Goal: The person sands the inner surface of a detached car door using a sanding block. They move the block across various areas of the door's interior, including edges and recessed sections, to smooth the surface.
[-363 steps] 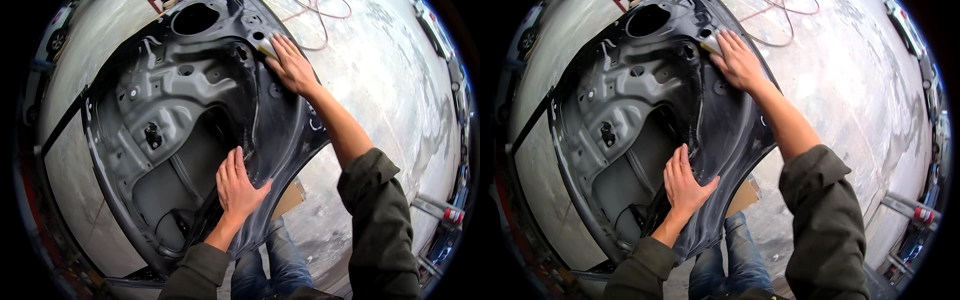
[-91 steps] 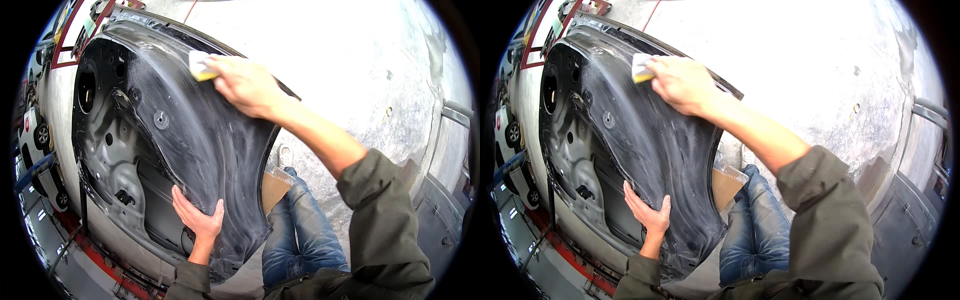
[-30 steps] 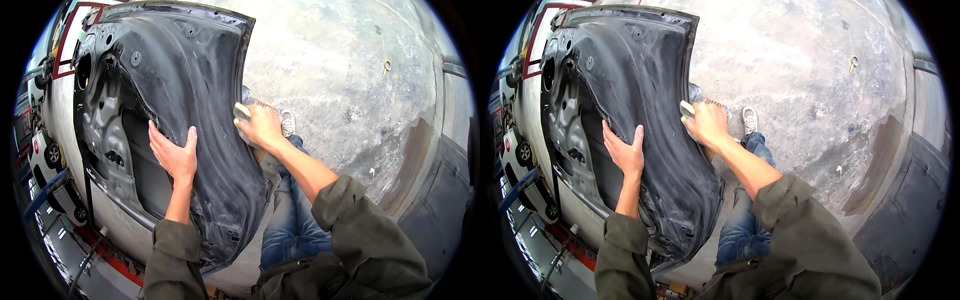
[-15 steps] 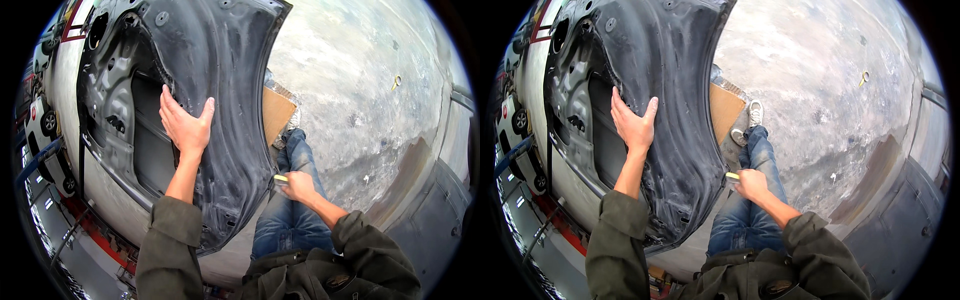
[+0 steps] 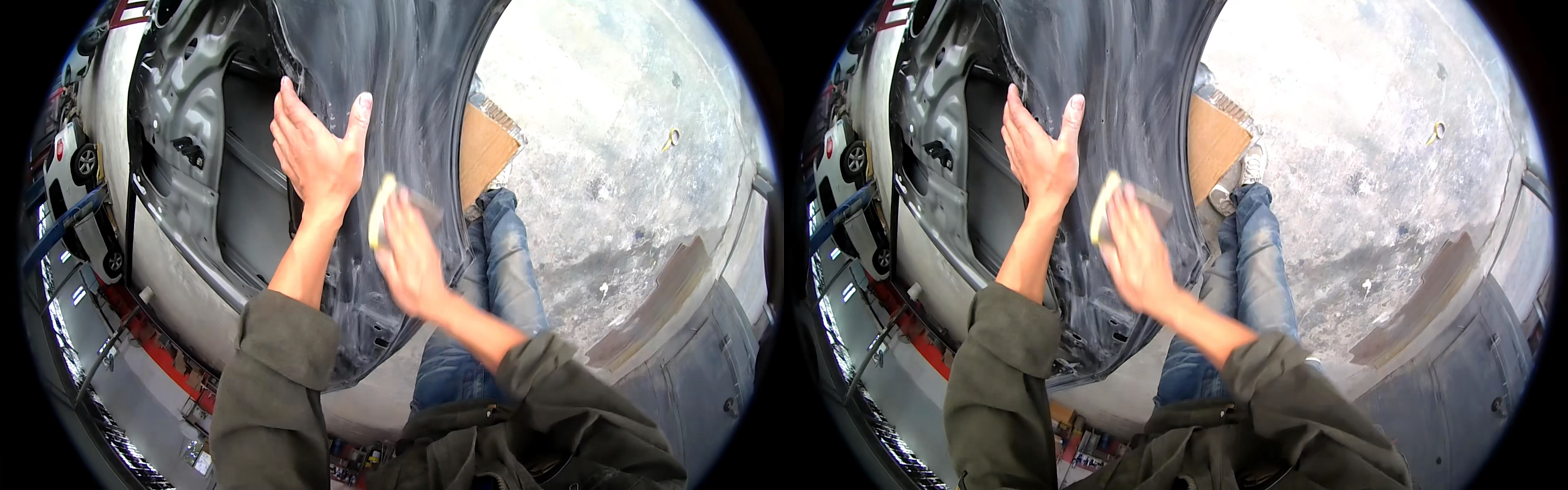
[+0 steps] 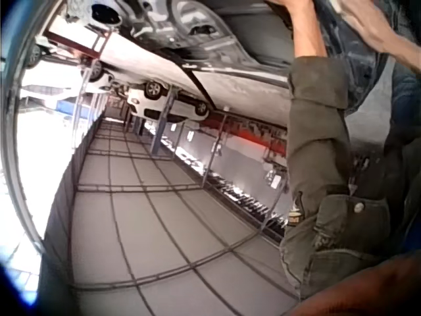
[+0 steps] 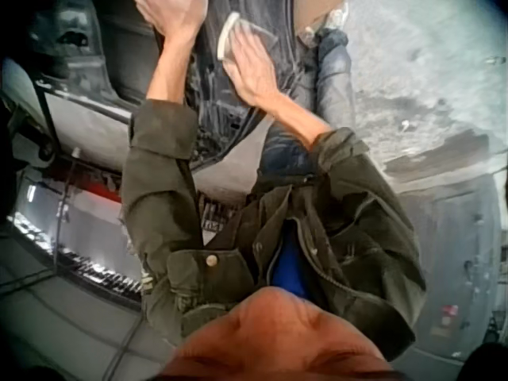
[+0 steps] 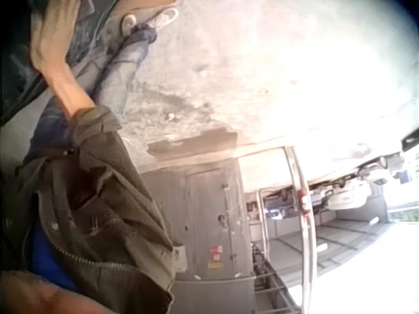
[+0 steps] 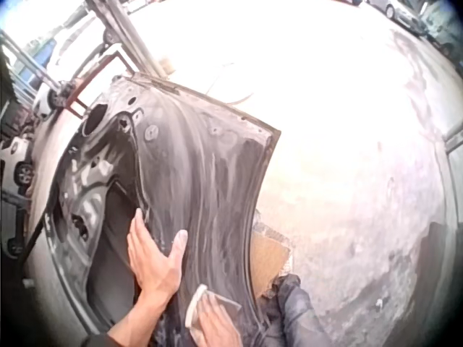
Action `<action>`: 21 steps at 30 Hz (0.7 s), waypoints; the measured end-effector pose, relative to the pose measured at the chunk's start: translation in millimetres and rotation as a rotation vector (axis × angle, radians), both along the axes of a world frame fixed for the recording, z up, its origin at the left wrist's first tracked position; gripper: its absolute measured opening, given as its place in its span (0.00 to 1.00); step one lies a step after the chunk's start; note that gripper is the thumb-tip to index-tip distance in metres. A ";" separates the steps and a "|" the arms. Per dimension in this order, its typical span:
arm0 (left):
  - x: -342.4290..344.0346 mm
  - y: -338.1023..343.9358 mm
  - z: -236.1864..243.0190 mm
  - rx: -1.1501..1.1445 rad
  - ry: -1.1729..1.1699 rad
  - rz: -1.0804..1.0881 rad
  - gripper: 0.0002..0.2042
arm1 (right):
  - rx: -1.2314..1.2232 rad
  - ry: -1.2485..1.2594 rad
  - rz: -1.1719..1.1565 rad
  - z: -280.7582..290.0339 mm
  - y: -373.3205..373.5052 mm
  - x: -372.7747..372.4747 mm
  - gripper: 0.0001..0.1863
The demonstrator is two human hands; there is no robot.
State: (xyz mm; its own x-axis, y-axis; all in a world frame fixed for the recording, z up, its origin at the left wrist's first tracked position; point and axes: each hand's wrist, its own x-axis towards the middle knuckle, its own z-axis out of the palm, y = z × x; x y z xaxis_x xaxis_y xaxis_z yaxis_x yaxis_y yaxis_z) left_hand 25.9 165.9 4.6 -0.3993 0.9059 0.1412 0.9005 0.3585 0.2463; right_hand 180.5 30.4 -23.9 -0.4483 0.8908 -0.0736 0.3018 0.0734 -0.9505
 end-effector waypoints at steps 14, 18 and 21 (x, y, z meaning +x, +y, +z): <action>-3.4 -4.1 -4.8 0.056 0.042 -0.055 0.51 | -0.183 0.021 0.001 24.5 -52.1 -3.3 0.42; 1.2 1.5 -7.6 0.039 0.001 -0.052 0.51 | -0.025 0.060 -0.072 9.6 -25.9 -12.8 0.43; -1.3 1.0 -3.9 0.034 -0.007 -0.041 0.51 | -0.065 0.053 0.108 6.1 -102.0 39.0 0.42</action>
